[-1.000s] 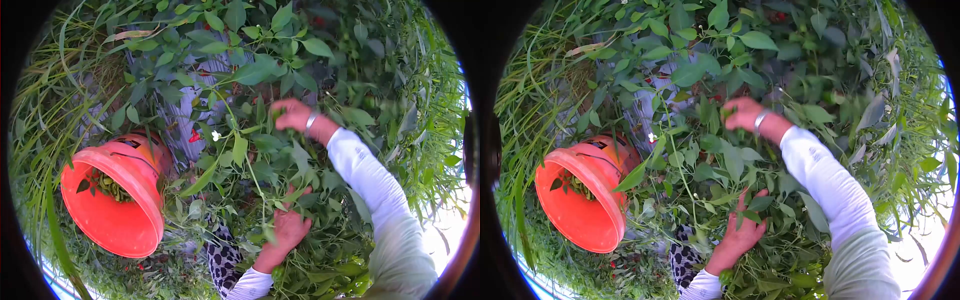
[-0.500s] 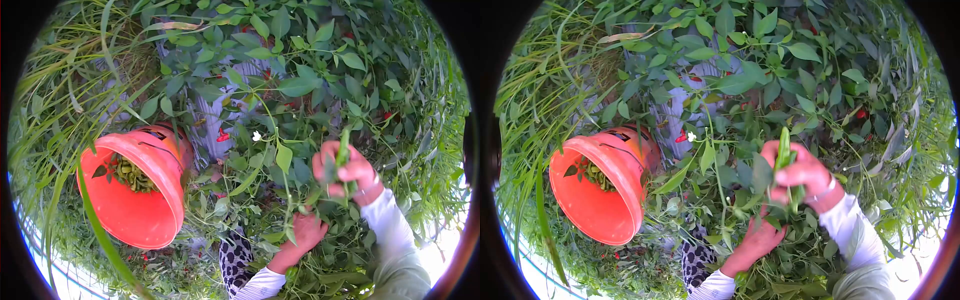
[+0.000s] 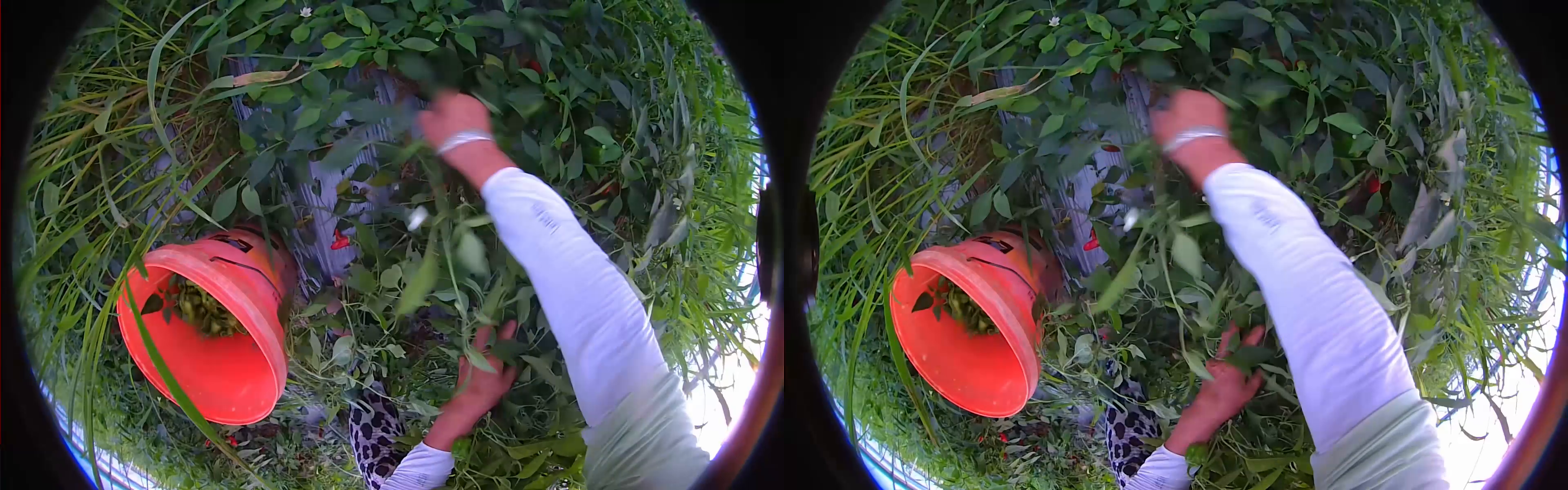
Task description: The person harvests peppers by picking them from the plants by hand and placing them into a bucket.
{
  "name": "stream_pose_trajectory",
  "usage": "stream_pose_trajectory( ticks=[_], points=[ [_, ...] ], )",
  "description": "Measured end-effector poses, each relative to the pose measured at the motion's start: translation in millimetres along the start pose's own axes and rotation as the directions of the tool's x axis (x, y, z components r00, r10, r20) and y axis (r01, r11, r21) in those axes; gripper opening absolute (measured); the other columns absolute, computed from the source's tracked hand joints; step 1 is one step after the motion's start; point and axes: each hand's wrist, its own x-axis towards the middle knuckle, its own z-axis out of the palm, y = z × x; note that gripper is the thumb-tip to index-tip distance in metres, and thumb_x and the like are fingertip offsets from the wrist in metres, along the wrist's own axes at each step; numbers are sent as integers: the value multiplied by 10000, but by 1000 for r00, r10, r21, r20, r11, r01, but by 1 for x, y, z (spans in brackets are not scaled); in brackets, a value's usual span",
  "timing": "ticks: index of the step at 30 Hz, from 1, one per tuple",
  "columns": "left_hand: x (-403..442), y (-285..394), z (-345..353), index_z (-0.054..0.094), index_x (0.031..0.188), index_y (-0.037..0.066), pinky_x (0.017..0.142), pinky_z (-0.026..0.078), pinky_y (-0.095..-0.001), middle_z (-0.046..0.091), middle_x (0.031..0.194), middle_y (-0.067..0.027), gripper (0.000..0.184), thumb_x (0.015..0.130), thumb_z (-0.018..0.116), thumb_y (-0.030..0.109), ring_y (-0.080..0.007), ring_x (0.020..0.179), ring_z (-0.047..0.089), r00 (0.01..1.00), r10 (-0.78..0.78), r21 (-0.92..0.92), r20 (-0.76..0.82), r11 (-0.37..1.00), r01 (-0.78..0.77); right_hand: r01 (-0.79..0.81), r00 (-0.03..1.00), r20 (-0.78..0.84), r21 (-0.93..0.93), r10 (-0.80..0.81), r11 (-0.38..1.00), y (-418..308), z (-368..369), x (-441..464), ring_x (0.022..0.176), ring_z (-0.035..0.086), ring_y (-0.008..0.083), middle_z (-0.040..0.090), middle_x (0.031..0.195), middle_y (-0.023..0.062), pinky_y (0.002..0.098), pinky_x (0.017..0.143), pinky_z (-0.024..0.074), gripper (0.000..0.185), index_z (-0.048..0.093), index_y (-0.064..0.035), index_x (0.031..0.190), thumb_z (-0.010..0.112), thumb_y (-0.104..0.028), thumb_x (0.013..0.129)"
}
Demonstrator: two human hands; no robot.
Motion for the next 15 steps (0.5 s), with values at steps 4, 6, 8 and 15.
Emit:
stream_pose_trajectory(
  ticks=[4,6,8,15],
  points=[
    [0,0,-7,521,1195,140,932,412,-458,476,1295,-55,465,746,636,168,-441,1162,426,999,-43,-73,32,996,46,-375,864,328,-87,382,923,93,23,-10,933,607,324,633,1015,184,393,801,460,539,634,-65,1049,648,-484,711],
    [1,4,-9,511,1211,149,932,413,-449,493,1272,-62,481,745,630,144,-443,1156,431,997,-73,-83,8,994,73,-538,750,606,323,267,779,86,38,-15,995,582,281,604,1124,123,392,831,445,607,586,-105,1160,648,-508,711],
    [1,6,-14,500,1226,158,933,415,-439,509,1249,-70,499,744,623,119,-446,1150,435,993,-114,-85,-16,990,112,-541,716,683,413,143,733,56,13,-25,1064,519,213,523,1232,101,362,902,406,669,473,-67,1284,624,-457,762],
    [3,2,-32,541,1119,2,910,398,-322,534,1164,-129,336,787,588,29,-211,1085,503,796,-189,-351,-575,936,-31,-463,837,548,699,7,545,61,76,-32,1008,561,208,554,1169,150,313,895,418,739,465,-27,1264,711,-416,686]
  ],
)
